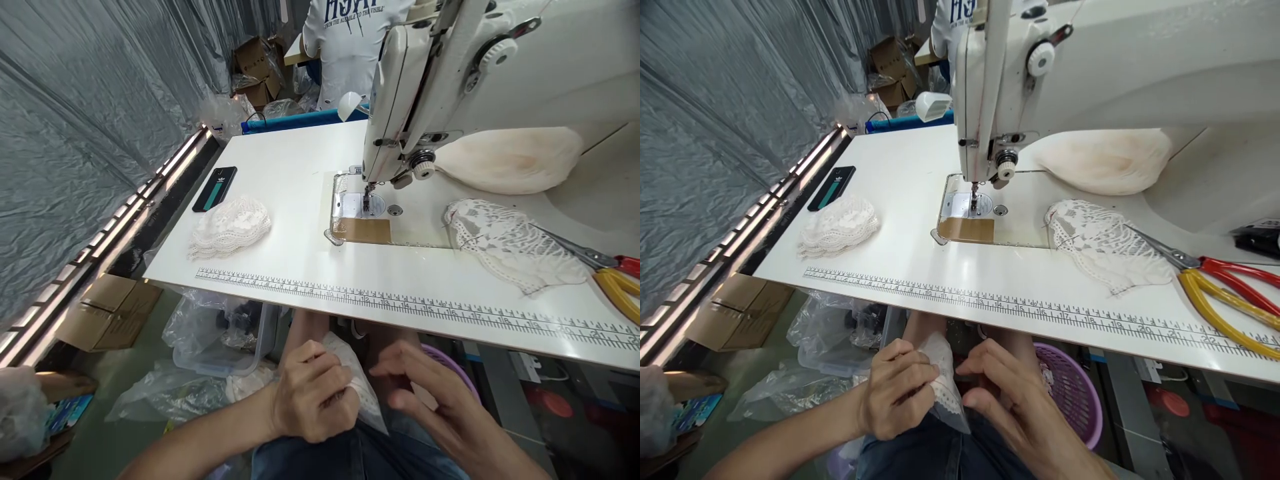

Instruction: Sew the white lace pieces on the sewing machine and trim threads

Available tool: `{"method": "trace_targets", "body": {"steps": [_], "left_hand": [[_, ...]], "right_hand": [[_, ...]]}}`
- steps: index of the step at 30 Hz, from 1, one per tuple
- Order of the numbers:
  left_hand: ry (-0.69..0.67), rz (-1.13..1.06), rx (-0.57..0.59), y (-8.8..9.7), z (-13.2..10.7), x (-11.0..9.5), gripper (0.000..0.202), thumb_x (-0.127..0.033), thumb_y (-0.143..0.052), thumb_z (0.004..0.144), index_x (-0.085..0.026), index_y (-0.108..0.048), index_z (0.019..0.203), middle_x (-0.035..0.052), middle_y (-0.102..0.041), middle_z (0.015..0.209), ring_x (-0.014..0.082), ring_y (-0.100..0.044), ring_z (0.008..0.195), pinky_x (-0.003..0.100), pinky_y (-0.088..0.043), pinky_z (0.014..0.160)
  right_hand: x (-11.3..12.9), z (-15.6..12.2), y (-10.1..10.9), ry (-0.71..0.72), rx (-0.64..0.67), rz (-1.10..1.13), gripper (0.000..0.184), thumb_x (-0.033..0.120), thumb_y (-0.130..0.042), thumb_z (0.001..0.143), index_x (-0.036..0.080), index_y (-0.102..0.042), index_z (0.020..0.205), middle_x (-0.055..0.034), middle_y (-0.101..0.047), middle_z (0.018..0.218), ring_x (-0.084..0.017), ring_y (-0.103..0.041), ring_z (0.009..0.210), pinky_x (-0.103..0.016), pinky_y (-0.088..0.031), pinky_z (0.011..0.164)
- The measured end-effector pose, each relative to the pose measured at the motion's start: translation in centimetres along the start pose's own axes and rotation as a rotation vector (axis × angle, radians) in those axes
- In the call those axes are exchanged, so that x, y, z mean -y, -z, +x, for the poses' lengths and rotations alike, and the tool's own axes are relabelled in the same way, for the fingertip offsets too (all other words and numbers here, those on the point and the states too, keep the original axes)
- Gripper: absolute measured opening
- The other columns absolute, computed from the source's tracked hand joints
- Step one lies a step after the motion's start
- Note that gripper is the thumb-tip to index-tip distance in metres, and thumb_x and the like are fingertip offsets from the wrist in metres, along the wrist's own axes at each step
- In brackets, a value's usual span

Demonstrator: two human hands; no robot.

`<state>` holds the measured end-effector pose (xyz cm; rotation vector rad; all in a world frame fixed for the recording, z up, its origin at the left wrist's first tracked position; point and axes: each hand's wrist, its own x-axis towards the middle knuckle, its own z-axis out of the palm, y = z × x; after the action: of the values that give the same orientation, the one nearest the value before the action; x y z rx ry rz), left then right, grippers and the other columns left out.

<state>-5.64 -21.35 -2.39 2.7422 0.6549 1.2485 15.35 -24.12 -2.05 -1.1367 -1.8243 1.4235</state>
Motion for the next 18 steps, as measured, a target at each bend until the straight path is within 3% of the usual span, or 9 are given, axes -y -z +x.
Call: {"method": "trace_targets", "body": {"steps": [6,11,15,18], "left_hand": [[-0.114,0.156,-0.056,-0.5,-0.1,0.3,0.013,-0.008,-0.046,0.078,-0.017,-0.051,0.069,0.0024,-0.056,0.061,0.0129,-0.054,0.056,0.027,-0.032,0.052],[-0.137,0.166,-0.053,-0.9,0.0,0.4,0.017,-0.007,-0.046,0.075,-0.017,-0.048,0.062,-0.0003,-0.05,0.053,0.0129,-0.054,0.056,0.027,-0.031,0.05],[-0.112,0.124,-0.077,-1.3,0.3,0.1,0.019,-0.006,-0.041,0.075,-0.016,-0.05,0.061,0.0006,-0.051,0.053,0.0136,-0.055,0.058,0.028,-0.031,0.052],[-0.123,0.099,-0.104,-1.7,0.5,-0.1,0.019,-0.006,-0.043,0.074,-0.017,-0.048,0.059,0.0004,-0.052,0.053,0.0137,-0.056,0.059,0.028,-0.032,0.054]], "right_hand": [[0.1,1.7,-2.0,0.089,-0.041,0.055,0.01,0.027,-0.05,0.093,0.023,-0.059,0.096,-0.0026,-0.054,0.087,-0.014,-0.054,0.076,-0.024,-0.042,0.064],[-0.4,1.7,-1.7,0.035,-0.033,0.163,0.019,0.029,-0.049,0.093,0.021,-0.053,0.076,-0.0002,-0.049,0.079,-0.013,-0.049,0.072,-0.024,-0.039,0.063],[-1.0,1.2,-1.1,-0.095,-0.013,0.414,0.024,0.036,-0.043,0.095,0.021,-0.045,0.077,0.0024,-0.041,0.075,-0.011,-0.039,0.064,-0.022,-0.035,0.057],[-1.1,0.9,-1.0,-0.081,-0.021,0.431,0.019,0.036,-0.043,0.095,0.022,-0.047,0.084,0.0006,-0.043,0.083,-0.012,-0.042,0.069,-0.024,-0.037,0.061]]}}
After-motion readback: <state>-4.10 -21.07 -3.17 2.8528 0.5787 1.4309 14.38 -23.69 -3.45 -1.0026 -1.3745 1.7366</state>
